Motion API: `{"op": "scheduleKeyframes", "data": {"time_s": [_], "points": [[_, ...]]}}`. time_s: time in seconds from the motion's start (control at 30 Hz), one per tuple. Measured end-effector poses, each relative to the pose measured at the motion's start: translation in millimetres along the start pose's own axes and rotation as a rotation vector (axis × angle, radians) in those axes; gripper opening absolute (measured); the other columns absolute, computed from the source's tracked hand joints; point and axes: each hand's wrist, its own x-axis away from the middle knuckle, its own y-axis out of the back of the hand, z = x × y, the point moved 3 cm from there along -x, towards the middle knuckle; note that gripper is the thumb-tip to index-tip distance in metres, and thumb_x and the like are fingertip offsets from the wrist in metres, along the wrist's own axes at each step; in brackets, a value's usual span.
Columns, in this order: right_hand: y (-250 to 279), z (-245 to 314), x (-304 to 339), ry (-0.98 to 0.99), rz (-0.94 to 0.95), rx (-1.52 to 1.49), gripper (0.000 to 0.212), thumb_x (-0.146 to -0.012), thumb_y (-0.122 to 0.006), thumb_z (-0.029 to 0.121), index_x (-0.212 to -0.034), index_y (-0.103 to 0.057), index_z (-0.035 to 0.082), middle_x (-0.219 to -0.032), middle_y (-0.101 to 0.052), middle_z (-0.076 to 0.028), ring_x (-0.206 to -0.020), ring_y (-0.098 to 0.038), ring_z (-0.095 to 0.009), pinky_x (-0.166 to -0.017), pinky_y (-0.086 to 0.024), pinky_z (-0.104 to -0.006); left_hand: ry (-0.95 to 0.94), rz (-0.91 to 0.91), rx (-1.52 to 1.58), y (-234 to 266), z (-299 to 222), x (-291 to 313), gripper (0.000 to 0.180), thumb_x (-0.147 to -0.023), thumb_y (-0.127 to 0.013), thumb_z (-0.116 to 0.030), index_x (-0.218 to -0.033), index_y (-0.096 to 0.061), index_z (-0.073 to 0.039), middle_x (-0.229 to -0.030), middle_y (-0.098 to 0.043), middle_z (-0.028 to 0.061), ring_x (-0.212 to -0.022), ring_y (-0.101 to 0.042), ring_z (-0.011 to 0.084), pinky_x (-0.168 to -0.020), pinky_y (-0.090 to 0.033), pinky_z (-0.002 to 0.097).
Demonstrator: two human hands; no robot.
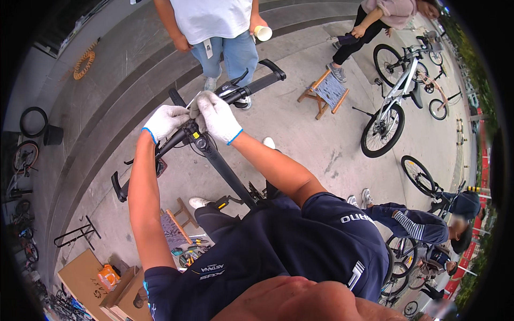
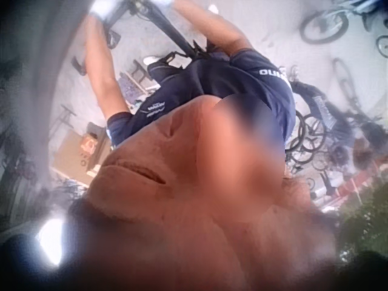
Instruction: The person adjusts the handlebar area of a bicycle using a small tool, then wipes the frame and wheels of a white bicycle with a cloth. The person also rotates the front wheel and inspects the drivetrain while handling the bike in a workshop setting.
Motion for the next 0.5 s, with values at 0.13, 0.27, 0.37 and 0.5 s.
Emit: {"op": "scheduleKeyframes", "data": {"time_s": [0.13,0.27,0.37,0.5], "points": [[20,-8,-10,-0.083,0.014,-0.109,0.034,-0.119,-0.051,0.037,-0.111,-0.062,0.006,-0.086,-0.066,-0.003,-0.061,-0.058,-0.009,-0.054,-0.053,-0.0279,0.010,0.062,-0.165,4,-4,-1,0.036,-0.099,-0.077,-0.019,-0.129,-0.079,0.002,-0.107,-0.083,0.0095,-0.097,-0.073,0.0173,-0.094,-0.056,0.0347],[7,-15,1,-0.038,0.030,-0.245,0.030,-0.118,-0.052,0.034,-0.110,-0.060,0.007,-0.084,-0.062,-0.004,-0.063,-0.057,-0.010,-0.055,-0.053,-0.0283,-0.051,-0.004,-0.253,4,0,-2,0.034,-0.099,-0.077,-0.021,-0.125,-0.080,0.000,-0.110,-0.084,0.0136,-0.098,-0.075,0.0226,-0.096,-0.057,0.0372],[-27,-4,14,0.287,-0.077,0.329,0.023,-0.117,-0.053,0.027,-0.105,-0.057,0.008,-0.079,-0.057,-0.005,-0.060,-0.058,-0.019,-0.058,-0.049,-0.0322,-0.054,-0.036,-0.134,-2,12,-3,0.030,-0.096,-0.074,-0.014,-0.122,-0.081,-0.002,-0.105,-0.083,0.0108,-0.096,-0.072,0.0185,-0.095,-0.056,0.0362],[-99,1,26,0.544,0.094,1.111,0.018,-0.104,-0.071,0.020,-0.102,-0.066,0.003,-0.085,-0.070,-0.021,-0.079,-0.073,-0.042,-0.072,-0.059,-0.0481,-0.091,0.073,0.070,-2,24,-10,0.030,-0.091,-0.068,-0.005,-0.116,-0.083,-0.003,-0.106,-0.081,0.0054,-0.099,-0.069,0.0171,-0.095,-0.055,0.0345]]}}
